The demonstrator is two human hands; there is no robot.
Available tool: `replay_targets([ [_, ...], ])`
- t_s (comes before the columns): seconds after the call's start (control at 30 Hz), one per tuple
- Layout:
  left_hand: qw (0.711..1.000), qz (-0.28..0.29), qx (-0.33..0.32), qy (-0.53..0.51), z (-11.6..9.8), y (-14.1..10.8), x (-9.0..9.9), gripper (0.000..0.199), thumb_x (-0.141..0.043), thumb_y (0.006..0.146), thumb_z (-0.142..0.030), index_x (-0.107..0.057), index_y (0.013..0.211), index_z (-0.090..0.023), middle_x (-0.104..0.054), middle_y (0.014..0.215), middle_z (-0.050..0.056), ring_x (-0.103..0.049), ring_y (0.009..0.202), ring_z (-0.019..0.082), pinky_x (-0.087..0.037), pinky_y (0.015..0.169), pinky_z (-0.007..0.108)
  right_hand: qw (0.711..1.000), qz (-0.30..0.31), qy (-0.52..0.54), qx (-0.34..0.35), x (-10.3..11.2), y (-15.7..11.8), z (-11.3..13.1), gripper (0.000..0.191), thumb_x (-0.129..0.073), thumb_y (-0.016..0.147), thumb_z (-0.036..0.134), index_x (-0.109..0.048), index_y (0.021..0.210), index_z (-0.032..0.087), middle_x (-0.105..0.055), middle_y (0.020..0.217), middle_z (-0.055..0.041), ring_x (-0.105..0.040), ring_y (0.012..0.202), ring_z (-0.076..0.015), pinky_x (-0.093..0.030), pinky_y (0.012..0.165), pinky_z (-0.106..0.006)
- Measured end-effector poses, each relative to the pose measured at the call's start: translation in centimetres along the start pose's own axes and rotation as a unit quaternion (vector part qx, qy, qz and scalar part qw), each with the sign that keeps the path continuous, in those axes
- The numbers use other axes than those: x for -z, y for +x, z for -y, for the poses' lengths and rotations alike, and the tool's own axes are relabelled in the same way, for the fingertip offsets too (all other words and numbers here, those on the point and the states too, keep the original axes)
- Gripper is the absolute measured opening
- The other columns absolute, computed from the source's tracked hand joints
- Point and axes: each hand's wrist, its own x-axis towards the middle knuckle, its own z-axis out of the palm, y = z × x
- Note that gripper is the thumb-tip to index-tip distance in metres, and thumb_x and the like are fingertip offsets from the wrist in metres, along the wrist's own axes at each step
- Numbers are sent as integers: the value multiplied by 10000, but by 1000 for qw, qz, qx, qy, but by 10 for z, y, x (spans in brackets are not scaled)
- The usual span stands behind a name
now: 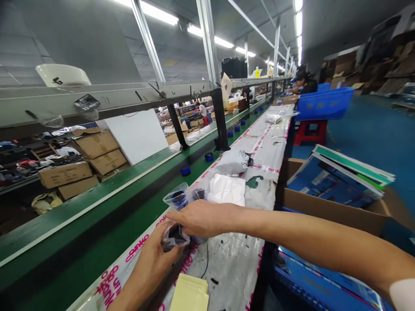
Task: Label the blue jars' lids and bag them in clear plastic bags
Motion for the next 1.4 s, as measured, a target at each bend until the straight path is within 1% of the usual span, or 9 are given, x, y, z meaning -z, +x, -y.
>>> replay_targets([
  [0.1, 1000, 19, -4, 0, 1, 2, 1, 97, -700, 807, -312, -769, 849, -259, -681, 1289, 48, -613, 1200, 273, -450, 1048, 399, 998, 30, 49, -35, 5, 3, -2, 358, -609, 916, 183, -579, 1269, 130, -728, 876, -85, -645, 731, -209, -357, 585, -283],
  [0.17, 1000, 3, 11, -1, 2, 5, 2, 208, -649, 860, -389, -750, 761, -237, -669, 1284, 70, -610, 1182, 288, -464, 1008, 414, 994, 23, 92, -47, 5, 3, -6, 327, -591, 929, 190, -620, 1254, 161, -732, 907, -72, -658, 790, -210, -393, 632, -284],
  [0.33, 998, -20, 57, -25, 1, 9, 2, 353, -598, 887, -516, -726, 805, -198, -716, 908, 57, -647, 817, 220, -515, 727, 324, 992, -45, 104, -51, -11, -9, -5, 271, -499, 1003, 249, -661, 1194, 146, -691, 1029, -111, -626, 951, -232, -454, 800, -338],
  [0.6, 994, -27, 94, -42, -7, 1, 7, 507, -489, 914, -643, -734, 984, -205, -725, 1082, 72, -633, 1056, 265, -492, 936, 365, 984, -170, -5, -47, -49, -9, 10, 809, -585, 824, 761, -558, 1318, 120, -630, 1133, -148, -542, 982, -294, -422, 861, -433],
  [0.8, 983, -59, 146, -93, -1, -8, 14, 602, -409, 919, -703, -678, 1070, -186, -657, 1224, 108, -608, 1124, 294, -559, 903, 436, 986, -161, 1, -45, -61, 13, 16, 428, -553, 963, 574, -635, 1037, 160, -667, 924, -71, -593, 823, -217, -400, 714, -327],
  [1.03, 983, -75, 141, -91, 6, -13, 20, 576, -456, 902, -701, -709, 957, -186, -650, 1206, 91, -609, 1145, 285, -590, 904, 399, 995, -30, 35, -88, -42, 23, 18, 337, -521, 1011, 478, -674, 969, 181, -734, 858, -61, -662, 737, -203, -326, 580, -279],
  [1.17, 979, -96, 167, -65, 8, -16, 23, 597, -495, 855, -741, -707, 982, -198, -656, 1251, 90, -633, 1130, 291, -584, 926, 406, 990, -49, 75, -107, -40, 28, 10, 299, -544, 998, 452, -651, 947, 178, -715, 840, -54, -636, 723, -196, -315, 574, -279],
  [1.27, 975, -106, 190, -36, 7, -20, 27, 636, -517, 815, -771, -681, 1076, -214, -682, 1219, 88, -666, 1073, 297, -581, 920, 434, 952, -150, 193, -185, -36, 23, 1, 289, -596, 969, 443, -610, 872, 172, -642, 734, -9, -564, 666, -152, -322, 584, -265],
  [1.4, 984, -111, 128, 56, 7, -21, 19, 583, -513, 824, -757, -704, 1025, -244, -693, 1220, 71, -669, 1083, 307, -577, 864, 408, 829, -328, 382, -243, -10, -15, -8, 362, -635, 919, 489, -522, 756, 186, -499, 666, 47, -455, 631, -106, -337, 570, -234],
])
